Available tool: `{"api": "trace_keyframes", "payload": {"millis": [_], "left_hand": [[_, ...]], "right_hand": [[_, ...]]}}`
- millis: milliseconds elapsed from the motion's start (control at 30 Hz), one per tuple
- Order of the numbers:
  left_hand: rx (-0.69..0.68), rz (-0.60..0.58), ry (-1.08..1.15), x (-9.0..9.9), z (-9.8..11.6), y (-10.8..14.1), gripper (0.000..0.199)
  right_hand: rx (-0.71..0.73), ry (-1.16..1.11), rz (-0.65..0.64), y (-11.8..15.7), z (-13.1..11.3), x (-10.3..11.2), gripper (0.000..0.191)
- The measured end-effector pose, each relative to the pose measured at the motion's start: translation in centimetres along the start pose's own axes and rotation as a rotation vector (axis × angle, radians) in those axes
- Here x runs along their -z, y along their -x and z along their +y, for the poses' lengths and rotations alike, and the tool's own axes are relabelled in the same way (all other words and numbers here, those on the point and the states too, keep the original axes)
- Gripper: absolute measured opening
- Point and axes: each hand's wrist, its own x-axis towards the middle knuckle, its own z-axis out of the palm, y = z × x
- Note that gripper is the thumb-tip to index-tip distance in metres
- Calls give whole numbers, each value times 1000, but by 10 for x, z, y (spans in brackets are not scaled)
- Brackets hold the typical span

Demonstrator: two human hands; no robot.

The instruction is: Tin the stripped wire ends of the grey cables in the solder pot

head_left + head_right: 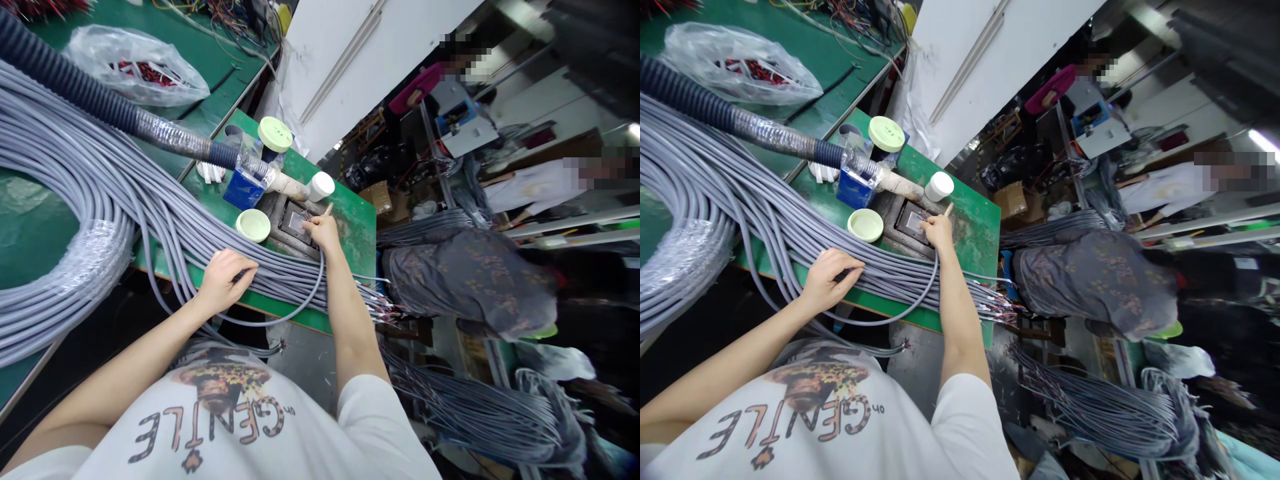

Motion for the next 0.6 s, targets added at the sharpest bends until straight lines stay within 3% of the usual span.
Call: {"api": "trace_keyframes", "payload": {"millis": [267, 433, 600], "left_hand": [[12, 0, -7, 1, 2, -1, 10], [35, -12, -17, 1, 3, 0, 13], [30, -7, 3, 3, 1, -2, 13]], "right_hand": [[1, -54, 13, 1, -1, 0, 38], [25, -123, 41, 11, -5, 13, 35], [40, -529, 56, 53, -24, 38, 34]]}}
